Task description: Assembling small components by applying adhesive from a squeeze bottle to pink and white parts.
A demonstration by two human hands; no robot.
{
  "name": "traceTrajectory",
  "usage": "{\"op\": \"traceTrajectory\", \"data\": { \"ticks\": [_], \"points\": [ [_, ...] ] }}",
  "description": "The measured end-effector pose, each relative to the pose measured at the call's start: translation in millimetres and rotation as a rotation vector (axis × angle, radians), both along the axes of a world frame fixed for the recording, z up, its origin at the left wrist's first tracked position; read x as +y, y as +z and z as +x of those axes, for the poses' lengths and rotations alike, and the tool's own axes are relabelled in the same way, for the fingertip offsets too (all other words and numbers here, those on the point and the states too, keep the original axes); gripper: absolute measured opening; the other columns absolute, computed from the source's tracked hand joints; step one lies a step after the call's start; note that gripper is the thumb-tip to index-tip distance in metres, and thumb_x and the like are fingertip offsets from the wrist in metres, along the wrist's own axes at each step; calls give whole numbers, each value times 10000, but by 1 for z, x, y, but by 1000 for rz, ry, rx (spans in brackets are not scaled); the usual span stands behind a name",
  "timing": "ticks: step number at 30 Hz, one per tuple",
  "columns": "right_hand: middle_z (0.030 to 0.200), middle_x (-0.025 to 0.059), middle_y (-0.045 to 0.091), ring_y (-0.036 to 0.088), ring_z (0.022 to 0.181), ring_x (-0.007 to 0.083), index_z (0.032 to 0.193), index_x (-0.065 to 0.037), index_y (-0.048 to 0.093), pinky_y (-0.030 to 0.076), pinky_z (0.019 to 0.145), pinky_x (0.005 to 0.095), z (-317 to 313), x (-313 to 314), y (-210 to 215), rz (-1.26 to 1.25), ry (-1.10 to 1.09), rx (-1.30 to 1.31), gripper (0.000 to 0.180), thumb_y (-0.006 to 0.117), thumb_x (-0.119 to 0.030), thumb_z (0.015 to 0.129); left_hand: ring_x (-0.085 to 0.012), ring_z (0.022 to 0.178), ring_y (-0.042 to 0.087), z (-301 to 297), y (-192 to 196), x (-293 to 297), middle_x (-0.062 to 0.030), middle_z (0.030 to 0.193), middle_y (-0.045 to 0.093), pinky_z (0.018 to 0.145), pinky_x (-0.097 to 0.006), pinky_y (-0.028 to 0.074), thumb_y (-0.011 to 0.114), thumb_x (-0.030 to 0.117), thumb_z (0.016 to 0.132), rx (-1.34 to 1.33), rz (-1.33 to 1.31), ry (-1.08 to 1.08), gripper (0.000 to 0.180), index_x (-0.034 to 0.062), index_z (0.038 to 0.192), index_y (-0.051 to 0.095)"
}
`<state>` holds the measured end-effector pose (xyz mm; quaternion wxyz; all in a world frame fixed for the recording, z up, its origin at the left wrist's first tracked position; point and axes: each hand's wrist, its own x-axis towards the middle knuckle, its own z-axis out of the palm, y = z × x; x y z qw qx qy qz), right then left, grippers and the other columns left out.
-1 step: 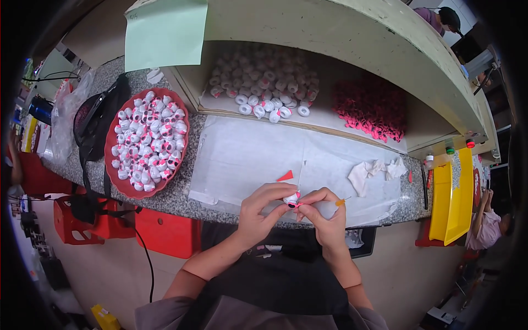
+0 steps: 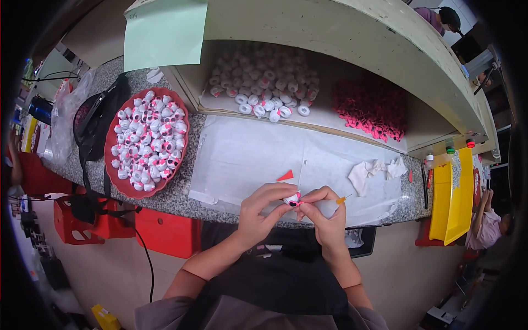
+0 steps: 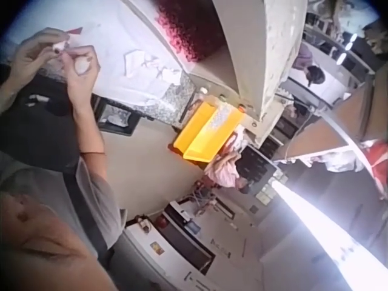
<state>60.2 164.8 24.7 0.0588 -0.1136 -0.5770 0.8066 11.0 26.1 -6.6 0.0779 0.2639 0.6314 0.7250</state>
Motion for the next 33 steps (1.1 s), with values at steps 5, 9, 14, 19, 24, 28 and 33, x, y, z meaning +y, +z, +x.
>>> {"op": "traceTrajectory", "data": {
  "ticks": [5,9,14,19,24,28,33],
  "points": [
    [726,128,543,540,619,154,792,16,459,455,532,240,2,-2,-5,25,10,20,130,559,63,723,-228,977,511,-1,2,-2,-171,1037,517,823,-300,420,543,-91,718,21,45,-47,267,-15,974,532],
    [742,123,546,529,614,141,836,-4,452,449,530,233,3,-3,-12,119,-39,40,206,587,67,697,-218,979,511,3,5,-2,-156,1084,507,832,-308,419,540,-31,759,-301,305,-129,242,-20,1000,525],
    [803,120,552,547,665,144,892,8,476,463,538,232,2,-2,-1,32,44,35,267,610,76,671,-225,1024,480,5,7,-4,-156,1097,495,878,-328,384,498,-36,788,-410,333,-215,248,-33,1036,487],
    [834,130,550,566,714,170,878,36,503,500,578,251,5,-1,-8,48,34,56,262,622,96,652,-216,1033,475,4,9,-2,-155,1076,509,894,-331,363,511,-38,774,-394,359,-239,241,-23,1014,519],
    [811,139,541,566,707,179,825,40,507,507,601,258,5,1,-13,95,51,141,229,636,100,645,-214,1019,486,6,6,-3,-145,1036,534,898,-336,360,529,-17,770,-367,309,-217,221,-21,991,541],
    [789,72,586,542,739,107,839,10,567,427,659,221,7,-4,-11,16,23,101,209,659,52,656,-216,996,501,6,3,-2,-138,990,558,918,-356,345,542,4,769,-242,288,-149,215,-17,983,548],
    [779,74,585,543,723,108,825,8,570,428,653,222,7,-5,-8,2,14,88,199,658,57,654,-226,992,503,7,2,-3,-147,981,560,911,-361,348,546,8,768,-286,309,-153,194,-23,959,549]
  ]
}}
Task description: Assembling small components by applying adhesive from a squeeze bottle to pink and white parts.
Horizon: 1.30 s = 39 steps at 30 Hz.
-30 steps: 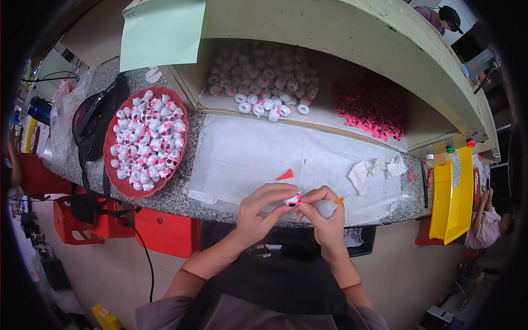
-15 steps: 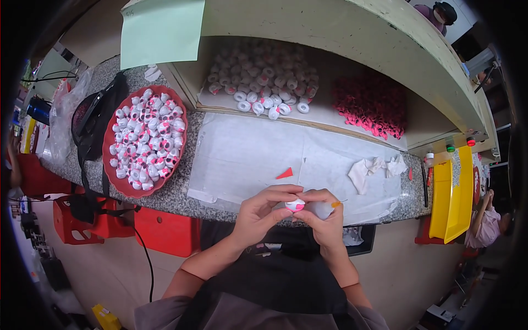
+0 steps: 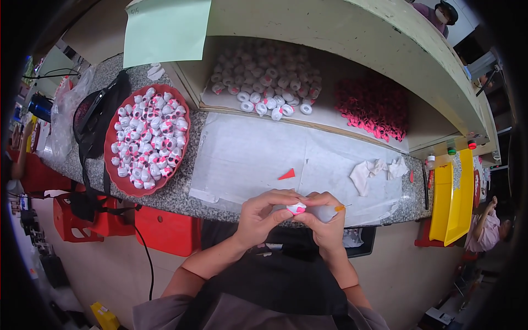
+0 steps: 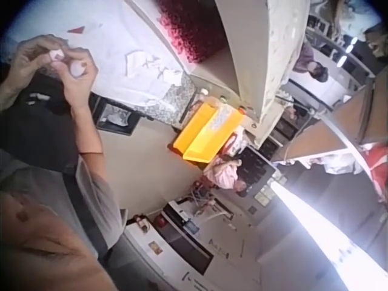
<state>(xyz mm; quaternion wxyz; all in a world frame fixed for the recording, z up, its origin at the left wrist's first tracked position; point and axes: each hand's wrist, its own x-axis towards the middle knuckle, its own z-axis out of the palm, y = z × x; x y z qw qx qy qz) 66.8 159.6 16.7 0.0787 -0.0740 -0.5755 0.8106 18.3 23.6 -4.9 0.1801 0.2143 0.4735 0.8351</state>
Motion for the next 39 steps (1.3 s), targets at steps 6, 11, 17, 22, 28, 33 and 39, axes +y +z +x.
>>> {"op": "traceTrajectory", "data": {
  "ticks": [6,11,17,22,28,33,39],
  "points": [
    [814,77,591,546,737,105,854,13,565,435,668,223,0,2,0,10,-1,-25,202,642,54,672,-224,986,506,-2,4,-1,-165,1007,548,861,-326,381,541,-16,765,-90,9,-51,213,-42,976,539],
    [842,68,592,542,744,90,891,16,566,434,667,210,1,2,4,13,25,-93,216,622,54,686,-218,970,516,-1,4,-4,-169,1035,536,841,-310,392,535,-31,764,-13,-87,-17,258,-46,1022,526],
    [837,54,591,530,739,75,898,13,570,425,654,197,-1,1,-1,47,4,-45,222,620,50,684,-195,952,526,2,-3,0,-141,1003,564,834,-299,403,543,-19,766,113,-108,109,239,-29,1005,548],
    [806,58,589,532,735,88,890,25,565,422,654,201,-2,4,1,83,25,-98,250,642,54,654,-211,1006,488,3,2,-1,-136,1017,536,885,-324,356,549,-30,753,-65,19,1,268,-31,1019,525],
    [745,85,572,532,658,131,793,14,545,443,614,233,8,1,0,1,15,-23,225,679,56,617,-201,969,509,3,-8,-3,-117,1026,541,879,-325,376,577,24,753,206,-14,-21,272,2,1022,545],
    [772,106,563,531,650,133,838,20,528,453,581,228,2,-12,0,-124,-10,-31,239,651,61,636,-246,950,527,8,5,-7,-133,954,572,872,-363,370,557,16,754,179,-153,112,226,-21,977,553],
    [844,112,538,497,584,109,1066,17,452,433,518,211,-21,-9,6,29,17,-70,415,550,65,666,-222,847,493,-40,21,-71,-128,914,500,722,-305,411,510,-3,765,809,-780,838,127,-9,890,533]
  ]
}}
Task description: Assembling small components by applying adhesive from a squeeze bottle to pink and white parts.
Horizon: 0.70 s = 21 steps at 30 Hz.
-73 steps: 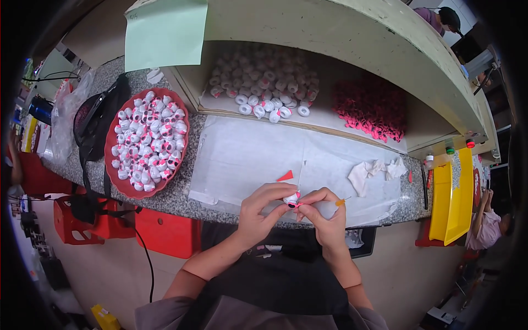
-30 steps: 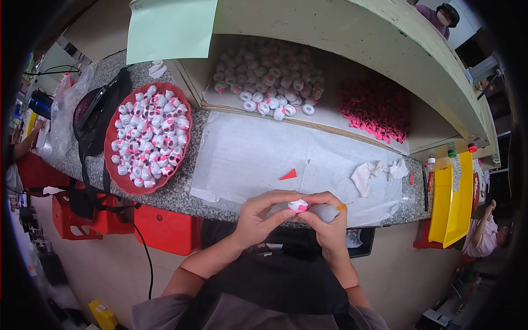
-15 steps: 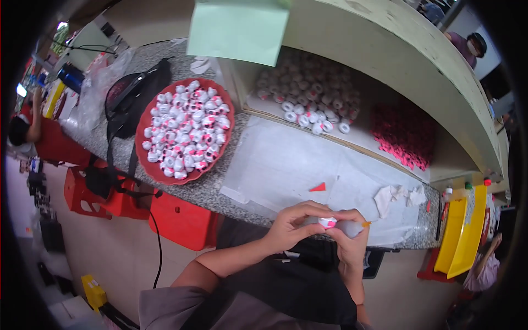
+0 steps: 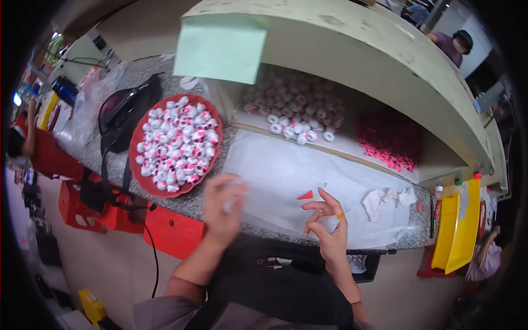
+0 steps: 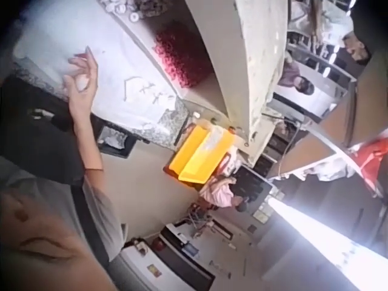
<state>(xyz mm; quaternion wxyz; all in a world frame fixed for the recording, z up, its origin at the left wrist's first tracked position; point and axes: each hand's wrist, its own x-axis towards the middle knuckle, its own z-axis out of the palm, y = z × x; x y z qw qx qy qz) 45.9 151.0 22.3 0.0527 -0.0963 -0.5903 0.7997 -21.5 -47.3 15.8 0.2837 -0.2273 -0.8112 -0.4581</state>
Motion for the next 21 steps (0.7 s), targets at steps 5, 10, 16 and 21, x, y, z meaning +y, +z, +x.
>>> {"op": "traceTrajectory", "data": {
  "ticks": [5,10,16,21],
  "points": [
    [875,111,493,446,544,89,1154,1,366,368,451,189,18,47,-19,209,-78,56,532,545,42,655,-271,962,465,-50,31,-58,-125,1072,464,840,-342,354,564,8,719,-7,-447,364,310,30,1027,533],
    [935,132,427,447,569,130,1110,-38,318,377,450,211,34,56,-16,161,-206,75,507,536,13,654,-274,987,465,-70,37,59,-88,988,537,824,-371,369,618,-18,629,76,-372,-241,317,69,931,580],
    [996,159,380,466,633,179,960,-53,327,413,430,269,51,58,-17,63,-183,143,350,442,26,639,-222,823,479,-124,-20,154,-62,841,510,739,-320,363,524,71,649,330,-631,-292,225,87,869,563],
    [1044,128,378,480,852,216,1018,14,425,490,570,313,52,65,-15,108,-180,75,320,464,1,701,-226,792,503,-128,-23,154,-51,793,516,724,-324,372,555,56,639,468,-618,-292,188,71,827,543]
  ]
}}
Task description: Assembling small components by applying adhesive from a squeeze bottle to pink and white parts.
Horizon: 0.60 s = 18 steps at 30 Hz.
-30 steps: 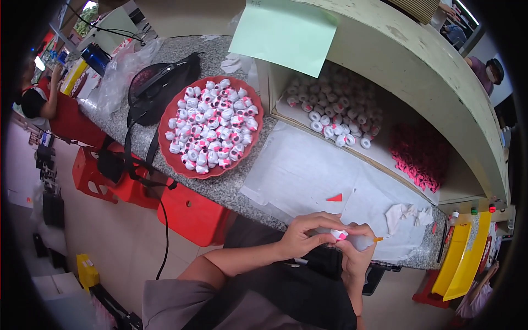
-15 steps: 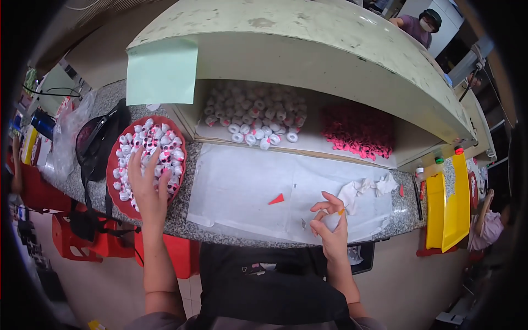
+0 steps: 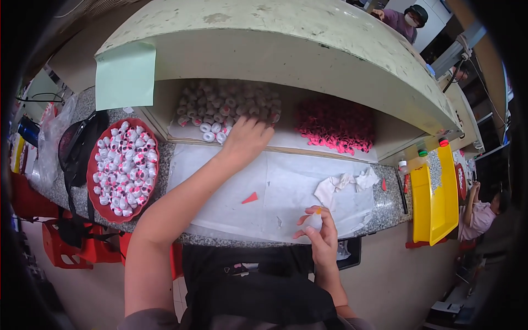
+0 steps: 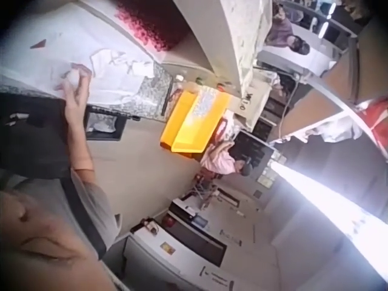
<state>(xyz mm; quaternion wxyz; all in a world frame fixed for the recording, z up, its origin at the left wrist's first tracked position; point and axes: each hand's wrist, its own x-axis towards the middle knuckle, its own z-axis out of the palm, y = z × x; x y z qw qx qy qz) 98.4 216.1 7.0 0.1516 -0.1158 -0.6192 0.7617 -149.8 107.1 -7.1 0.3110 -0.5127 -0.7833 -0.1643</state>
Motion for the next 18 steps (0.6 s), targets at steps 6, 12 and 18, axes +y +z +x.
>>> {"op": "traceTrajectory", "data": {
  "ticks": [6,12,18],
  "points": [
    [1002,115,405,522,837,242,1077,57,455,509,604,334,-1,-3,17,17,-86,26,355,486,-25,733,-191,812,561,65,41,-28,-93,944,550,810,-325,420,584,-25,706,-1128,549,-233,214,12,915,557],
    [934,56,426,473,788,133,921,-74,391,424,667,213,-7,-11,26,-270,-233,271,354,648,-115,682,-205,846,557,126,30,-57,-128,998,539,803,-333,432,542,-26,756,-1809,1056,-430,191,-7,944,560],
    [832,30,399,410,730,111,880,-84,397,365,674,218,-19,-32,35,-79,-297,388,354,669,-185,679,-192,904,542,157,6,-65,-133,1023,540,811,-335,425,559,4,757,-1820,1164,-400,295,-15,1042,488]
  ]
}}
